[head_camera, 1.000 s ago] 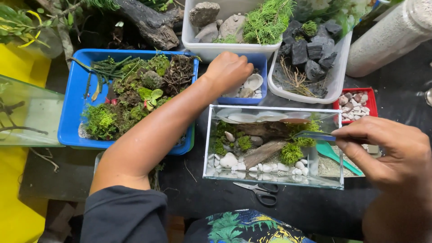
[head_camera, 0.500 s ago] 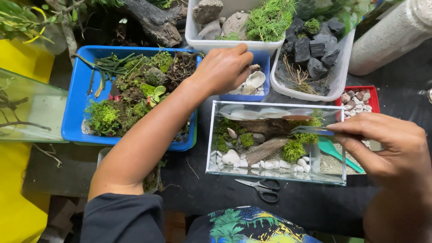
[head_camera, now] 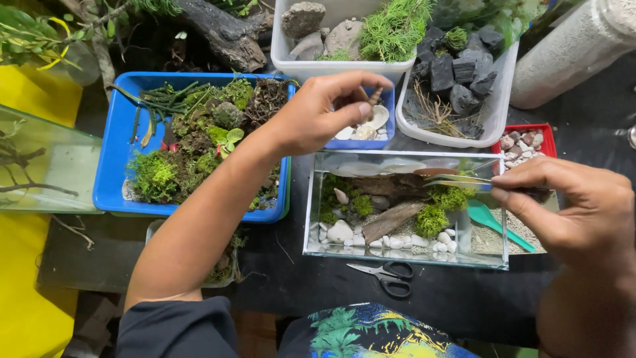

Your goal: Assembling and decorating a small glass terrarium with moss, stones, and shells using hands and tweezers.

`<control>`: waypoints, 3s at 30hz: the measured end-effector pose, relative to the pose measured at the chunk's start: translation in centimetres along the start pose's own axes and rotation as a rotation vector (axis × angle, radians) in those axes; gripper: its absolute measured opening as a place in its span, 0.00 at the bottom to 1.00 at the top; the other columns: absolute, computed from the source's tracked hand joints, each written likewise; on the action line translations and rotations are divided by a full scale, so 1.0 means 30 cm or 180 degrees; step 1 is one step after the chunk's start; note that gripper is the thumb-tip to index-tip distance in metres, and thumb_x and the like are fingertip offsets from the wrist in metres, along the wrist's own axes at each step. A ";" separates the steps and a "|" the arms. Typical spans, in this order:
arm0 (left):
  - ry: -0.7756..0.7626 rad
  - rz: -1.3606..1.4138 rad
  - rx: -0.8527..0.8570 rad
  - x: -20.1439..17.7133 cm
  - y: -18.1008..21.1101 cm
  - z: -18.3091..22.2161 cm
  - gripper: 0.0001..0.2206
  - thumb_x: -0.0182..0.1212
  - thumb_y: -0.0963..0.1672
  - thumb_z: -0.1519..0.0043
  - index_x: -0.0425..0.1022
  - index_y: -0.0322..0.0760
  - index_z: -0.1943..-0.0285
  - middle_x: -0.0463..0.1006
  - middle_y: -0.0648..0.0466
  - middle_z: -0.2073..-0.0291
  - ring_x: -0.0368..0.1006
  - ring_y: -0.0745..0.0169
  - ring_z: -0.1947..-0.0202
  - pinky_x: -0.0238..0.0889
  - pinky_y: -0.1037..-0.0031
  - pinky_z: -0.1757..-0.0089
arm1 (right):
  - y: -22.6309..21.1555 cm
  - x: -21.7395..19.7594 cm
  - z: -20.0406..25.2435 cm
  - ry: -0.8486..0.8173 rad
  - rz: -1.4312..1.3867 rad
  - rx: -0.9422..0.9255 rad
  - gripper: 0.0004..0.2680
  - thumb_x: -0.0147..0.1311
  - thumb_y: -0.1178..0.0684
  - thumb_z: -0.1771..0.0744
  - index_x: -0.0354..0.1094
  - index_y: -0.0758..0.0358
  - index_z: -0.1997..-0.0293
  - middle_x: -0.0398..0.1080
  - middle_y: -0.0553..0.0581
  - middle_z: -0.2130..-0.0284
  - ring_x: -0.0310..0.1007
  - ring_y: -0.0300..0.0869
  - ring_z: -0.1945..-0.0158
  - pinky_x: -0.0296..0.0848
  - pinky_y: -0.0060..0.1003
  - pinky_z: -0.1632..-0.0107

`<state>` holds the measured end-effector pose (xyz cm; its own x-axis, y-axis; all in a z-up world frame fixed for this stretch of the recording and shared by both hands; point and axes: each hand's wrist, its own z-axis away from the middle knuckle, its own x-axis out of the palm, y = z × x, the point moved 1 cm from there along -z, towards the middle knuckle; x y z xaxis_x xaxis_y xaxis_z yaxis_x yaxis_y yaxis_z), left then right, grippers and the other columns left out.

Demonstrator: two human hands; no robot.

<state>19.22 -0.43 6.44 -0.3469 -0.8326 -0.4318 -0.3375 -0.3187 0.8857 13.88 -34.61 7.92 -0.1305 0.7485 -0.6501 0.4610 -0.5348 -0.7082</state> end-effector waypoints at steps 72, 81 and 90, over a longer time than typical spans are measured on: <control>-0.2568 -0.2411 -0.1138 0.400 0.059 0.119 0.07 0.55 0.38 0.46 0.76 0.37 0.61 0.81 0.47 0.68 0.77 0.44 0.69 0.70 0.55 0.70 | 0.011 -0.002 -0.002 -0.0064 0.0103 -0.0056 0.05 0.67 0.67 0.35 0.75 0.76 0.61 0.76 0.65 0.64 0.75 0.44 0.61 0.70 0.32 0.57; -0.2384 -0.2774 -0.0939 0.433 0.007 0.127 0.07 0.58 0.37 0.45 0.79 0.40 0.64 0.83 0.50 0.69 0.79 0.49 0.70 0.72 0.59 0.70 | 0.008 0.003 -0.009 -0.0144 0.0165 -0.0107 0.05 0.68 0.66 0.36 0.75 0.76 0.61 0.76 0.64 0.65 0.75 0.44 0.61 0.71 0.32 0.56; -0.2295 -0.3001 -0.0929 0.449 -0.002 0.136 0.08 0.59 0.36 0.44 0.80 0.43 0.65 0.83 0.53 0.71 0.79 0.51 0.71 0.72 0.61 0.72 | 0.031 0.012 -0.004 -0.0092 0.0075 -0.0247 0.05 0.69 0.66 0.37 0.74 0.76 0.64 0.76 0.64 0.66 0.76 0.45 0.61 0.72 0.33 0.54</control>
<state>11.01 -9.77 -0.12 -0.5093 0.1920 -0.8389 -0.5421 -0.8286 0.1395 14.36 -34.79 7.07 -0.1436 0.7239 -0.6748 0.5306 -0.5193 -0.6699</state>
